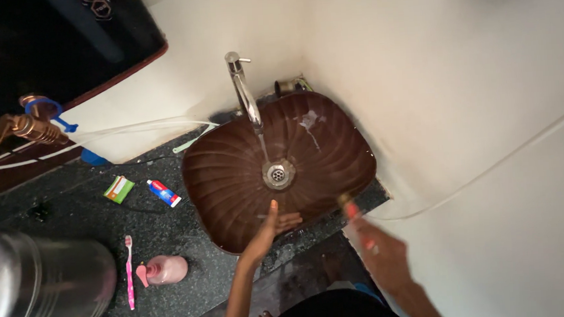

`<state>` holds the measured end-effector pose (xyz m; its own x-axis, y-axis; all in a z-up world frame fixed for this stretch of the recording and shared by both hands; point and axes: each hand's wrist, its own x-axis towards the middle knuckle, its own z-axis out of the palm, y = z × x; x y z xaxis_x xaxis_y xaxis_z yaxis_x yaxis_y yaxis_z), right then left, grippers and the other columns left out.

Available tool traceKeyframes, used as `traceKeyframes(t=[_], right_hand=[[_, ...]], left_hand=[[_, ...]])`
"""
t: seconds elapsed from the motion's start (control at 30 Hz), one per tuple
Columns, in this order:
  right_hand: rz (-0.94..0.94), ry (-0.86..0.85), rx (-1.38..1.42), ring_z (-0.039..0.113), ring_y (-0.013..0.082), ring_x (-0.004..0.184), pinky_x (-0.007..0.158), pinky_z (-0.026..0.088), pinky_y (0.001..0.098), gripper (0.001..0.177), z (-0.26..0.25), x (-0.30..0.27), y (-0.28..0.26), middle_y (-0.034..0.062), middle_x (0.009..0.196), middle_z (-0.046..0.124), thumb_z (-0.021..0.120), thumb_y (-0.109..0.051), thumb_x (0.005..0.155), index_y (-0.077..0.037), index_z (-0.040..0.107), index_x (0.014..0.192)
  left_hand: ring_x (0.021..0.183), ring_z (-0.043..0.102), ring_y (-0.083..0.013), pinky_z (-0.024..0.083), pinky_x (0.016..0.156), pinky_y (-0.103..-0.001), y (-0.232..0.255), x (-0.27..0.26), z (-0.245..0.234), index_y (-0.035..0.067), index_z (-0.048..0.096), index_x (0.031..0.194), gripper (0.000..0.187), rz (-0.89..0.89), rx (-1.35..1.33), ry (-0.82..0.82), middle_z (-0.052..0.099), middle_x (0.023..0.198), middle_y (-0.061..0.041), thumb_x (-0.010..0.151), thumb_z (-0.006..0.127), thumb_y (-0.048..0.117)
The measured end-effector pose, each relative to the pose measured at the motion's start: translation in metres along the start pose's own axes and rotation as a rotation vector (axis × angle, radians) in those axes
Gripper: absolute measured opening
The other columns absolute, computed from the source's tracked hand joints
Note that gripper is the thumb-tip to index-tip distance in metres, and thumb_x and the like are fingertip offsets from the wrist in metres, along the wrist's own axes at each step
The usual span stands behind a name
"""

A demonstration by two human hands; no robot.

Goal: The person scrubs the interior of a brown sink using a brush and water from the tap. They repeatedly scrub the basin and drain area while rinsing the brush under the running water.

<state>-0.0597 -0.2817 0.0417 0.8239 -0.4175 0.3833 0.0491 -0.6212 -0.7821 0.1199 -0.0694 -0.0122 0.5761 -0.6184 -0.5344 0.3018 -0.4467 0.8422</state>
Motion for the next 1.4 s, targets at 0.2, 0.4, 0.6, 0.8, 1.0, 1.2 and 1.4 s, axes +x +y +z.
traceKeyframes(t=[0.2, 0.4, 0.6, 0.8, 1.0, 1.2, 1.4], right_hand=[[-0.157, -0.202, 0.449, 0.077, 0.0299, 0.112, 0.093, 0.06, 0.0396, 0.013, 0.042, -0.028, -0.03, 0.0171, 0.11, 0.079, 0.07, 0.002, 0.092, 0.001, 0.063, 0.102], [0.138, -0.157, 0.092, 0.081, 0.022, 0.092, 0.082, 0.062, 0.0339, 0.014, 0.021, 0.002, -0.021, 0.0113, 0.099, 0.082, 0.078, -0.008, 0.084, -0.004, 0.073, 0.097], [0.028, 0.124, -0.153, 0.076, 0.0219, 0.105, 0.087, 0.059, 0.0314, 0.01, -0.043, 0.033, 0.003, 0.012, 0.104, 0.078, 0.071, -0.005, 0.094, -0.002, 0.068, 0.103], [-0.035, 0.067, -0.262, 0.076, 0.025, 0.102, 0.086, 0.058, 0.0333, 0.025, -0.029, 0.019, 0.004, 0.015, 0.114, 0.076, 0.075, -0.004, 0.085, -0.002, 0.073, 0.11], [-0.285, -0.076, 0.104, 0.078, 0.0244, 0.105, 0.09, 0.062, 0.0358, 0.017, 0.04, -0.027, -0.025, 0.014, 0.11, 0.079, 0.079, -0.007, 0.086, -0.005, 0.07, 0.101], [0.039, -0.115, 0.173, 0.081, 0.0226, 0.095, 0.08, 0.066, 0.0346, 0.018, 0.038, 0.002, -0.029, 0.0142, 0.103, 0.081, 0.078, -0.002, 0.082, -0.001, 0.073, 0.1], [0.131, 0.0, 0.249, 0.077, 0.0197, 0.097, 0.082, 0.063, 0.033, 0.014, -0.014, 0.055, -0.026, 0.0158, 0.105, 0.079, 0.072, 0.001, 0.091, 0.004, 0.067, 0.103]], left_hand=[[0.137, 0.057, -0.0337, 0.033, 0.121, -0.055, -0.004, -0.012, -0.009, 0.003, 0.061, 0.141, 0.117, 0.048, -0.052, 0.083, 0.068, 0.139, -0.019, 0.083, 0.0, 0.085], [0.138, 0.057, -0.0281, 0.03, 0.121, -0.051, -0.001, -0.031, -0.016, 0.008, 0.058, 0.142, 0.114, -0.053, -0.027, 0.148, 0.067, 0.14, -0.015, 0.081, 0.001, 0.084], [0.133, 0.064, -0.0282, 0.033, 0.121, -0.05, -0.005, -0.027, -0.012, 0.004, 0.061, 0.139, 0.114, 0.012, -0.031, 0.173, 0.07, 0.135, -0.017, 0.083, 0.004, 0.085], [0.131, 0.064, -0.0291, 0.034, 0.12, -0.051, -0.018, -0.011, -0.01, 0.004, 0.063, 0.138, 0.115, -0.005, -0.019, 0.166, 0.071, 0.133, -0.018, 0.082, 0.005, 0.086], [0.13, 0.064, -0.0301, 0.038, 0.119, -0.049, -0.022, -0.007, -0.009, 0.002, 0.064, 0.136, 0.115, 0.014, -0.038, 0.148, 0.071, 0.132, -0.019, 0.084, 0.006, 0.085], [0.131, 0.064, -0.0288, 0.038, 0.118, -0.046, -0.016, -0.023, -0.012, 0.001, 0.066, 0.135, 0.114, -0.005, -0.055, 0.212, 0.071, 0.133, -0.017, 0.084, 0.007, 0.084], [0.13, 0.067, -0.0313, 0.04, 0.119, -0.045, -0.018, -0.034, -0.02, -0.001, 0.062, 0.137, 0.112, 0.071, -0.133, 0.209, 0.072, 0.133, -0.02, 0.087, 0.007, 0.083]])
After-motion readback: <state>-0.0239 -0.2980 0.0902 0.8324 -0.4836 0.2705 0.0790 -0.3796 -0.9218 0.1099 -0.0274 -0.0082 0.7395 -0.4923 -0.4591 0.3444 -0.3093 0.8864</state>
